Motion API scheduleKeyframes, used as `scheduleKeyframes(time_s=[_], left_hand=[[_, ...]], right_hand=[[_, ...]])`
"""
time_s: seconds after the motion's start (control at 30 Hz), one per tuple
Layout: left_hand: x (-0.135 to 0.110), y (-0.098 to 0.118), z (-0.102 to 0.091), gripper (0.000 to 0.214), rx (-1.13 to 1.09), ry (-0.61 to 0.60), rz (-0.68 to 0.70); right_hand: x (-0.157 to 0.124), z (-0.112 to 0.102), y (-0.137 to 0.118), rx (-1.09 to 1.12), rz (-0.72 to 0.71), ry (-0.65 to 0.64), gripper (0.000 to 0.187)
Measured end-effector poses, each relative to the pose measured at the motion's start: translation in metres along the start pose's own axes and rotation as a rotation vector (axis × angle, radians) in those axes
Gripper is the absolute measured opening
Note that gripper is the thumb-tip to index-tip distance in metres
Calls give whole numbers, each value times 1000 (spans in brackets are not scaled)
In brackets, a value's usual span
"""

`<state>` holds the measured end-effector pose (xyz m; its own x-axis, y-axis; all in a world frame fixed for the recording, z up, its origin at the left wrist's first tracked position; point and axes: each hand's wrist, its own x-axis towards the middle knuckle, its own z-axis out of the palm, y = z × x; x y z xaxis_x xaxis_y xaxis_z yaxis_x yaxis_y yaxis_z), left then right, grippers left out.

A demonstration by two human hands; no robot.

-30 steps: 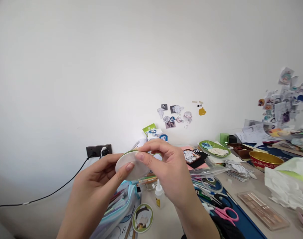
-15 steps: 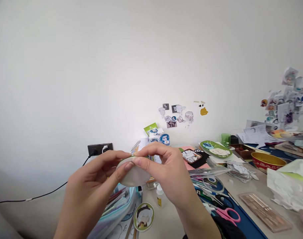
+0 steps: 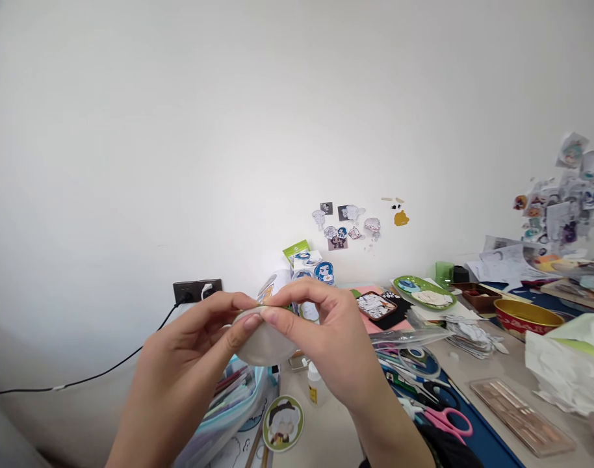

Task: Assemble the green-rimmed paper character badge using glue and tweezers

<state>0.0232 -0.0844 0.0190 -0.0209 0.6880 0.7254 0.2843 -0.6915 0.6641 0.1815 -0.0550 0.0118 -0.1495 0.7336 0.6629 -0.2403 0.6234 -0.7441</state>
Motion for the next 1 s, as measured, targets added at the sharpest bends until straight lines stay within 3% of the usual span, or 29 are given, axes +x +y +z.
scheduleKeyframes(time_s=[0.27,0.57,0.8,1.0], left_hand=[[1,1,-1,8,-171,9,-209],[-1,0,0,11,-135,-17,-249],[0,1,-1,9,19,-70,-101],[1,2,-2,9,79,-4,-34]], right_hand=[[-2,-10,-7,-274,-47,47,4],[-2,-3,-8,-373,-92,93,11],[-4,-3,-12,-416,-51,38,11],[-2,-2,-11,-375,-64,25,11]])
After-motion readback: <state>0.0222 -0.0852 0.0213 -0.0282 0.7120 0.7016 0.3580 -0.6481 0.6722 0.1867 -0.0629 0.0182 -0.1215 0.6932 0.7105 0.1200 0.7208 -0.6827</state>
